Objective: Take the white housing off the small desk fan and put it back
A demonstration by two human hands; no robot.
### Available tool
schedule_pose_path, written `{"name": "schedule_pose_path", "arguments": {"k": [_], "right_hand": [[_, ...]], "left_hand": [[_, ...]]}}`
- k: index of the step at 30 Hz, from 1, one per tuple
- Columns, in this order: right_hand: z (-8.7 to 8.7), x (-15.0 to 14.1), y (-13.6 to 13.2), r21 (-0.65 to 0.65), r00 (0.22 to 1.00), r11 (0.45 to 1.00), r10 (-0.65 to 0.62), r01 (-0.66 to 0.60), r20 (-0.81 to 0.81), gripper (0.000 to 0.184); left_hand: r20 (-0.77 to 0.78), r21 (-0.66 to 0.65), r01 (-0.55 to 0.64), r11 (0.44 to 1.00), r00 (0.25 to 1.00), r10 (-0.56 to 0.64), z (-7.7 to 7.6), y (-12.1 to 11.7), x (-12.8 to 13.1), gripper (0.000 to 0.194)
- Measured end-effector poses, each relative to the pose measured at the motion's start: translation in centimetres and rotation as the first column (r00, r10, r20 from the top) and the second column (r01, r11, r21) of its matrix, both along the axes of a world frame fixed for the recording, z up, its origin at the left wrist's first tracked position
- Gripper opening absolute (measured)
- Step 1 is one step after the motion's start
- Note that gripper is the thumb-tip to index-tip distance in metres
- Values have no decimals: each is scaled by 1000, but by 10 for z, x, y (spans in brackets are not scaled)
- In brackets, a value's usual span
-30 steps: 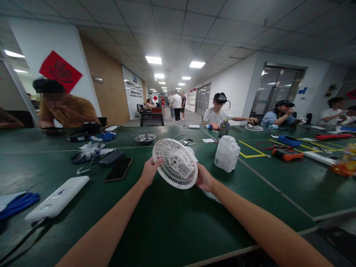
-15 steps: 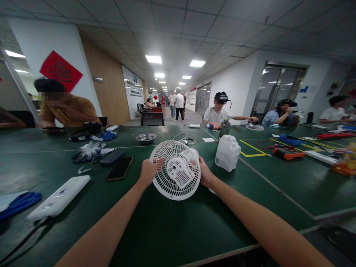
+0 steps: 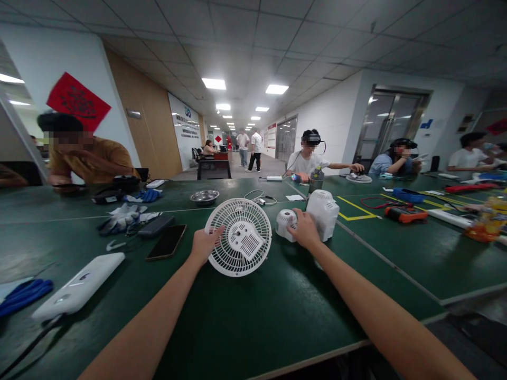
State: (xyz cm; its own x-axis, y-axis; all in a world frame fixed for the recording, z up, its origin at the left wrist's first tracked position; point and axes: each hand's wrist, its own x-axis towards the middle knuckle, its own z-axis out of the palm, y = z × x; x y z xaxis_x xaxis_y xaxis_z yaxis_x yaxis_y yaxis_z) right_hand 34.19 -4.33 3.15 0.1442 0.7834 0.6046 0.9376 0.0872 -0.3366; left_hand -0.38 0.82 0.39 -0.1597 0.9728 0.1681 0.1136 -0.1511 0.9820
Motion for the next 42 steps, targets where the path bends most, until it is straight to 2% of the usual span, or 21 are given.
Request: {"name": "schedule_pose_path", "arguments": {"k": [2, 5, 8, 10, 14, 16, 18, 22, 26, 29, 32, 36, 39, 42], "right_hand": [[16, 6, -5, 208, 1000, 978, -20, 19, 7, 55], [34, 25, -12, 408, 978, 889, -192, 207, -79, 59], [32, 48, -8, 385, 918, 837, -318, 390, -238, 68], [22, 61, -1, 279, 873, 850, -346, 446, -344, 74], [-2, 74, 13, 34, 850, 946, -275, 324, -449, 83], [-10, 75, 16, -60, 845, 959, -274, 278, -459, 85], [-15, 74, 17, -109, 832, 952, -304, 287, -464, 85], [-13, 72, 16, -86, 802, 938, -334, 337, -494, 82], [3, 65, 12, 71, 776, 912, -301, 404, -555, 78], [17, 52, 7, 229, 812, 906, -179, 356, -555, 76], [27, 36, 0, 284, 856, 920, -95, 271, -508, 75], [26, 15, -3, 239, 896, 951, -72, 194, -439, 76], [19, 7, -1, 120, 921, 985, -70, 125, -384, 78], [12, 3, 3, 20, 933, 994, -91, 104, -348, 79]], "left_hand": [[-4, -11, 14, 1000, 1000, -15, 0, 1, -1, 36], [6, -31, 30, 999, 1000, -30, 1, 0, -2, 33], [36, -65, 27, 997, 999, -25, 3, -3, -1, 30], [52, -82, 40, 996, 998, -36, 5, -5, -1, 29], [57, -56, 69, 996, 996, -66, 8, -8, -1, 28], [60, -50, 75, 996, 996, -72, 8, -9, -1, 28], [62, -56, 79, 995, 995, -76, 8, -9, -1, 29], [46, -82, 75, 994, 996, -72, 7, -8, -1, 29], [54, -74, 69, 995, 996, -65, 7, -8, -1, 28], [54, -66, 72, 995, 996, -68, 7, -8, 0, 28], [38, -74, 72, 995, 997, -70, 7, -7, -1, 28], [15, -70, 70, 995, 997, -70, 6, -6, -2, 29], [18, -70, 80, 994, 997, -79, 5, -5, -3, 31], [28, -45, 74, 996, 997, -73, 4, -4, -3, 31]]}}
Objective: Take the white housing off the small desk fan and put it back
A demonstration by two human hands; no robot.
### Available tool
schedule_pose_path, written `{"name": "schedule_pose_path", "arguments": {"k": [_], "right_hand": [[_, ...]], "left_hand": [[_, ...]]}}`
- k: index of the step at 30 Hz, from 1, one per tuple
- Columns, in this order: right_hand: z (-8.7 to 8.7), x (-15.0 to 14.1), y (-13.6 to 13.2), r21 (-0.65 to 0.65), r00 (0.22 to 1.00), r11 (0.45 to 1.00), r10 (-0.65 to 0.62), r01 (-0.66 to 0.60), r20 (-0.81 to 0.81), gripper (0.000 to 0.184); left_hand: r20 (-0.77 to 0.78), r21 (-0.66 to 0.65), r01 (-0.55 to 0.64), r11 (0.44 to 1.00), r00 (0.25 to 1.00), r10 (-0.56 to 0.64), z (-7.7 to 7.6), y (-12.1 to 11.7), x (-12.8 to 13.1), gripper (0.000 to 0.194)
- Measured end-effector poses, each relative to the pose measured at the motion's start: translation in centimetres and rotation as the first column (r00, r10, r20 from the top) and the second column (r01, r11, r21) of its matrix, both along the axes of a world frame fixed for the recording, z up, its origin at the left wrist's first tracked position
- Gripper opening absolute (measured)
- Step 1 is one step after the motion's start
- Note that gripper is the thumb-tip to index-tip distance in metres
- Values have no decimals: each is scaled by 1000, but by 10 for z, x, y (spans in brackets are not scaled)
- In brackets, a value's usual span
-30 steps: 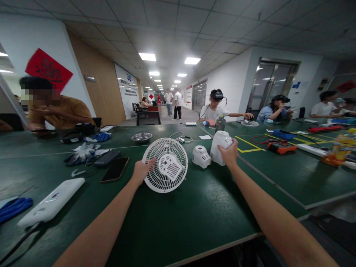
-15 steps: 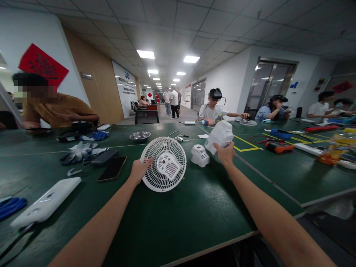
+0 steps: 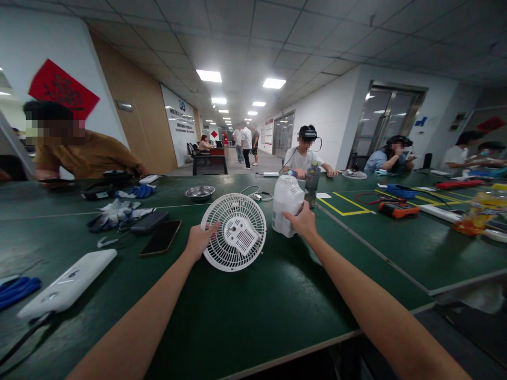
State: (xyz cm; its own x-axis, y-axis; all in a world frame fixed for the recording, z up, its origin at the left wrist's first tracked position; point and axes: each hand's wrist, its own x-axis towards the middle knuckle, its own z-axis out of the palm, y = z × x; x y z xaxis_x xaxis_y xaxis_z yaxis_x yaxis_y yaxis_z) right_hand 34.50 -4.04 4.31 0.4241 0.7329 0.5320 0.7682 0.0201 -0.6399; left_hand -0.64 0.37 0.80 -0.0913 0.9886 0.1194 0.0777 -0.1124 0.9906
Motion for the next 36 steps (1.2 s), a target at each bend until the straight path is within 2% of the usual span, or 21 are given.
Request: {"name": "schedule_pose_path", "arguments": {"k": [6, 10, 15, 20, 25, 30, 33, 36], "right_hand": [[0, 15, 5, 49, 997, 996, -72, 72, -5, 78], [6, 48, 6, 88, 983, 980, -178, 180, -34, 78], [4, 86, 7, 41, 965, 965, -255, 257, -52, 84], [1, 96, 9, -13, 973, 976, -218, 218, -75, 87], [0, 98, 12, 130, 981, 974, -177, 187, -84, 93], [-3, 102, 16, 265, 987, 955, -104, 133, -123, 82], [-4, 104, 18, 310, 986, 944, -65, 110, -153, 84], [-4, 103, 18, 311, 986, 942, -81, 123, -145, 90]], "left_hand": [[13, 2, -16, 1000, 1000, 16, 0, 1, 1, 29], [23, -9, -10, 1000, 1000, 10, -1, 2, 1, 26], [12, 2, -11, 1000, 1000, 11, -4, 5, 0, 25], [26, -2, 0, 1000, 1000, 0, -4, 5, 0, 27], [26, -19, -6, 1000, 1000, 6, -3, 4, 0, 27], [-14, -10, 4, 1000, 1000, -4, 0, 1, 0, 28], [-32, -13, -8, 1000, 999, 8, 2, -1, 0, 30], [-32, -15, -12, 1000, 999, 12, 3, -2, 1, 31]]}}
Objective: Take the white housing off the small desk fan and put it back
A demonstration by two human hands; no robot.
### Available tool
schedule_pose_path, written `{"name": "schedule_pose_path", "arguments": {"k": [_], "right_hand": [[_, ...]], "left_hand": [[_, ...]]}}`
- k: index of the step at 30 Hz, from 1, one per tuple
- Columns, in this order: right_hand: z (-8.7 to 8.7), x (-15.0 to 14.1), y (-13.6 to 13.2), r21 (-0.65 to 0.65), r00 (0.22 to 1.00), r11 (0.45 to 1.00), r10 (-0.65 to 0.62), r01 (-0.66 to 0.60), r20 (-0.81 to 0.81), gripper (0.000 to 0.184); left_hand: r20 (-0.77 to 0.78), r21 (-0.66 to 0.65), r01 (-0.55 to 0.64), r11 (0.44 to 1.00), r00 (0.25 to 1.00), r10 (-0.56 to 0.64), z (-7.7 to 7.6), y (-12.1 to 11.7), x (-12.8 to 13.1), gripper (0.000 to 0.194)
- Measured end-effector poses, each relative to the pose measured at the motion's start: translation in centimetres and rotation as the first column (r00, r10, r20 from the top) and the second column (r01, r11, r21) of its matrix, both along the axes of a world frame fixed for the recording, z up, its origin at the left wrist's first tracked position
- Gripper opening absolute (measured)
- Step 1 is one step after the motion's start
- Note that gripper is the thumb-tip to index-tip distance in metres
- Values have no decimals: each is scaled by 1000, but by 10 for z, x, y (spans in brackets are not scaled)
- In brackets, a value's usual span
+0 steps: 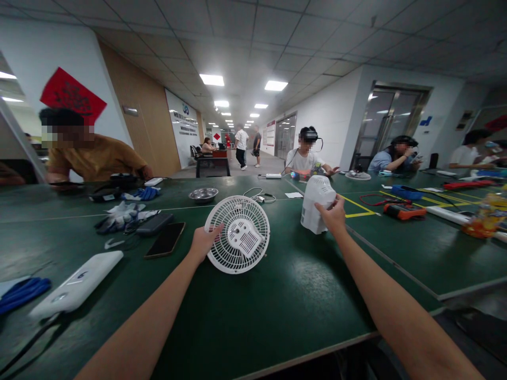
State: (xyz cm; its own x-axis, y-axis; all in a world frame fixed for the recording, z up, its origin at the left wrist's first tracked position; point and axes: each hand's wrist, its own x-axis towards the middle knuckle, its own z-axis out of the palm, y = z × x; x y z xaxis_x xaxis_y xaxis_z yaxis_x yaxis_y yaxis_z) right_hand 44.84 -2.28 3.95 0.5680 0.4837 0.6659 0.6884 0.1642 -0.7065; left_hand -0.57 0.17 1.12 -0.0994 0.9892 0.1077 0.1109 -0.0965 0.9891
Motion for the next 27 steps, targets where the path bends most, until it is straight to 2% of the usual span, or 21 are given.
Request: {"name": "schedule_pose_path", "arguments": {"k": [9, 14, 16, 19, 22, 24, 27], "right_hand": [[7, -8, -6, 60, 1000, 998, -16, 16, 0, 82], [14, -16, -12, 120, 975, 986, -136, 115, 176, 81], [18, -25, -16, 169, 960, 981, -132, 92, 247, 81], [21, -50, -20, 201, 955, 979, -34, -27, 293, 81], [14, -82, -22, 81, 920, 981, 133, -174, 369, 75], [4, -101, -22, -61, 883, 977, 212, -206, 419, 72], [-13, -120, -17, -268, 863, 937, 317, -222, 393, 67]], "left_hand": [[10, 5, 38, 999, 999, -38, -5, 3, -2, 33], [30, 0, 67, 998, 997, -66, -2, 1, -3, 33], [29, -5, 58, 998, 998, -58, -2, 0, -3, 32], [22, -8, 65, 998, 998, -65, -2, 0, -3, 32], [-2, 22, 70, 997, 998, -70, -2, 0, -3, 32], [-33, 43, 54, 998, 998, -53, -2, 0, -3, 33], [-74, 54, 45, 998, 996, -40, -2, 0, -3, 36]]}}
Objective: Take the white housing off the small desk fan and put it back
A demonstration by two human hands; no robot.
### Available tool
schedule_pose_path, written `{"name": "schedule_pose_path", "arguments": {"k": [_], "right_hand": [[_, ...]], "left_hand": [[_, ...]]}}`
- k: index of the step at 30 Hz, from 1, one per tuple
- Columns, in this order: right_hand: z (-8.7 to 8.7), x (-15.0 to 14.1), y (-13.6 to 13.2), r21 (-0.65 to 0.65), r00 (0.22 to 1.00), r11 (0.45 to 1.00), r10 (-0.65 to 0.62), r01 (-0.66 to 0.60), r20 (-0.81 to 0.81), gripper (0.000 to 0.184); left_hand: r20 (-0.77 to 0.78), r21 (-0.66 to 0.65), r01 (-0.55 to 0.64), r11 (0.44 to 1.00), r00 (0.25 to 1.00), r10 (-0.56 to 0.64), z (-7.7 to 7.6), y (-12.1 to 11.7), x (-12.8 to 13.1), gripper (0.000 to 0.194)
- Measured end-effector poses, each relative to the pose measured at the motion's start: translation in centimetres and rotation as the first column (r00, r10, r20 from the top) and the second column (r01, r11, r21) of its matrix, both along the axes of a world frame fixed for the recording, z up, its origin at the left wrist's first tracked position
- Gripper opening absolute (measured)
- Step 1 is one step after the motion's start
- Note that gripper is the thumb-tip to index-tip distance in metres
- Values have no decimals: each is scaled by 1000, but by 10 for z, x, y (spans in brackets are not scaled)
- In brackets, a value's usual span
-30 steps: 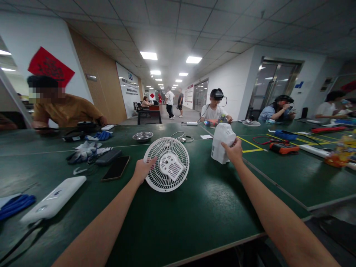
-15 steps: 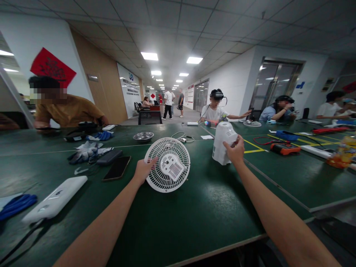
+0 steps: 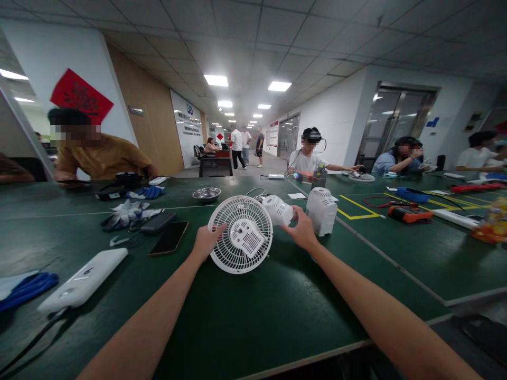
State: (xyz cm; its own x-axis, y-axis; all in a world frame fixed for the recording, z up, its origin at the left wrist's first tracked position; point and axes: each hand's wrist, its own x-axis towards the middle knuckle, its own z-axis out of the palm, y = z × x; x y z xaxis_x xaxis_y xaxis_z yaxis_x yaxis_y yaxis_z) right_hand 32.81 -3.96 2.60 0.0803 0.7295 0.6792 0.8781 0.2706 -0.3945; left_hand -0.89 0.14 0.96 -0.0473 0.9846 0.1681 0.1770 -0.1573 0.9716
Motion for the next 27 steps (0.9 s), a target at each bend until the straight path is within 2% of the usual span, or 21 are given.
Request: {"name": "schedule_pose_path", "arguments": {"k": [5, 11, 13, 15, 18, 20, 22, 23, 25, 27], "right_hand": [[-19, -4, 12, -237, 996, 968, -69, 80, 58, 70], [-28, 2, 13, -419, 970, 877, -178, 234, 168, 68], [-28, 1, 10, -416, 963, 872, -197, 258, 183, 68], [-23, -2, 7, -353, 969, 905, -192, 235, 153, 69], [-8, -10, 0, -155, 997, 986, -62, 68, 45, 60], [1, -20, -5, -98, 992, 991, 80, -90, -97, 43], [3, -34, -11, -189, 915, 945, 186, -266, -358, 33], [2, -41, -14, -268, 830, 885, 200, -381, -520, 34], [-3, -58, -21, -320, 577, 710, 149, -628, -803, 36], [-9, -72, -27, -280, 377, 566, 59, -775, -924, 36]], "left_hand": [[-8, -33, 21, 999, 1000, -21, 0, 1, -1, 36], [-15, -25, 4, 1000, 1000, -4, 1, 0, 0, 32], [-6, -31, 14, 999, 1000, -14, 1, 0, 1, 32], [5, -37, 22, 999, 1000, -22, 1, 0, 1, 33], [-1, -25, 21, 999, 1000, -21, 1, 0, 0, 33], [-18, -14, 18, 1000, 1000, -19, 2, -1, 0, 33], [-27, -10, 16, 1000, 999, -17, 4, -3, 0, 34], [-30, -15, 20, 1000, 999, -20, 4, -3, 0, 34], [-34, -27, 22, 999, 999, -23, 5, -4, 0, 35], [-43, -21, 12, 1000, 999, -13, 5, -3, 0, 36]]}}
